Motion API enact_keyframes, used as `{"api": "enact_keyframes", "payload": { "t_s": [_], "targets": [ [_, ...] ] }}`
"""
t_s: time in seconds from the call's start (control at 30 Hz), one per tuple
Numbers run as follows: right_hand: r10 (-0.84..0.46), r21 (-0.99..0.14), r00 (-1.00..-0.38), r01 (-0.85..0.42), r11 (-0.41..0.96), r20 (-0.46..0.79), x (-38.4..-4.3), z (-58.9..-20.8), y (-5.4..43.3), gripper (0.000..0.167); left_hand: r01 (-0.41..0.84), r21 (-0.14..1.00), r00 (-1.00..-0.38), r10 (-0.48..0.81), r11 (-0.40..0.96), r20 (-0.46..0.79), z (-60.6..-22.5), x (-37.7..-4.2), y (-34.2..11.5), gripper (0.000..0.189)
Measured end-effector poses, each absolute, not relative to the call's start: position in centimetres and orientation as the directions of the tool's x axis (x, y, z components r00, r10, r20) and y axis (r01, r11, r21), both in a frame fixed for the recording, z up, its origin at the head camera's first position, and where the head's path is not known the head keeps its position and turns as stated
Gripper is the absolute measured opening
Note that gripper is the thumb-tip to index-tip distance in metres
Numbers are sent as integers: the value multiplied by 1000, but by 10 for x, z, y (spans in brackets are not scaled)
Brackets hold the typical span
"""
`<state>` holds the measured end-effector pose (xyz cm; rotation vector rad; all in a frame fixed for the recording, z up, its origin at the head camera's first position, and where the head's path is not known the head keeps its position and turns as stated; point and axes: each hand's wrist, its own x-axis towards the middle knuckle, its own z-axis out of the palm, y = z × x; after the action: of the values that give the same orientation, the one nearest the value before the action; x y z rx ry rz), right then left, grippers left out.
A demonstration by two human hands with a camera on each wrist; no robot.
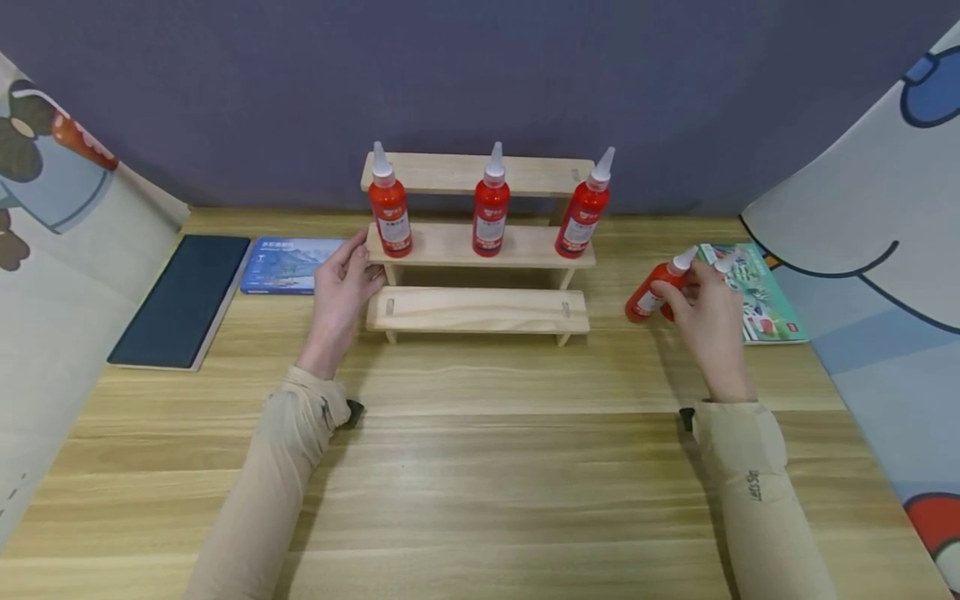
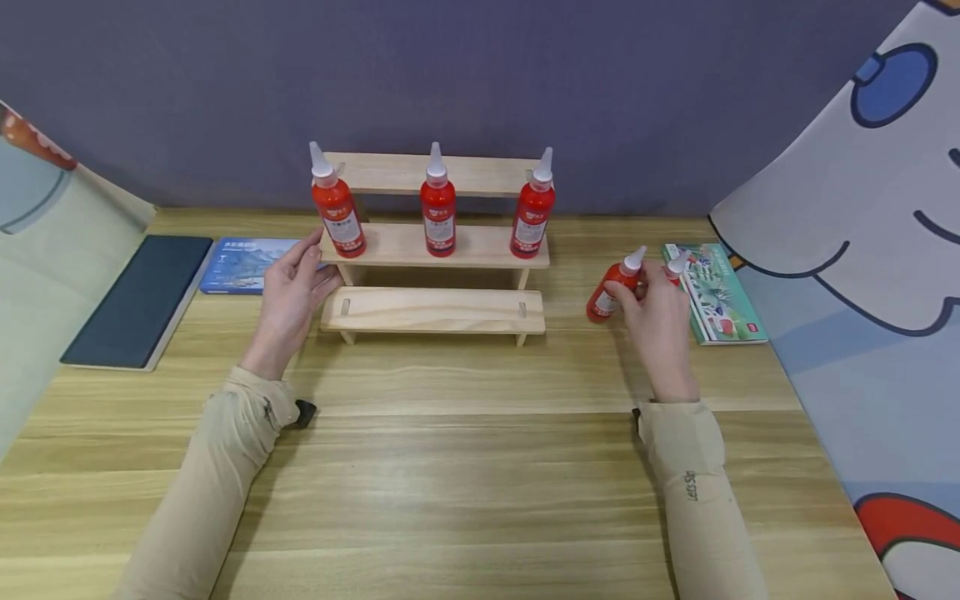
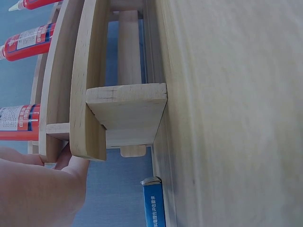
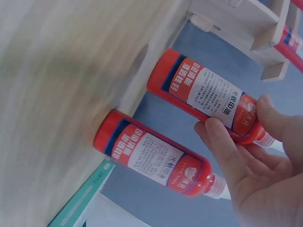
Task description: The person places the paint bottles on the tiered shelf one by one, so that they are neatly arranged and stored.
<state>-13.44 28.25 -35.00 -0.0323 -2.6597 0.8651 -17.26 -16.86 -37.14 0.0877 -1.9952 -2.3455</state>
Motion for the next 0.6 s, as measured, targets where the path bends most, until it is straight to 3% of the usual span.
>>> {"api": "enact_keyframes", "payload": {
  "t_s": [0.6],
  "targets": [
    [104, -599, -929, -140, 788, 355, -125, -328, 267, 42, 8, 986, -997, -76, -165, -5, -370, -172, -168, 50]
  ]
}}
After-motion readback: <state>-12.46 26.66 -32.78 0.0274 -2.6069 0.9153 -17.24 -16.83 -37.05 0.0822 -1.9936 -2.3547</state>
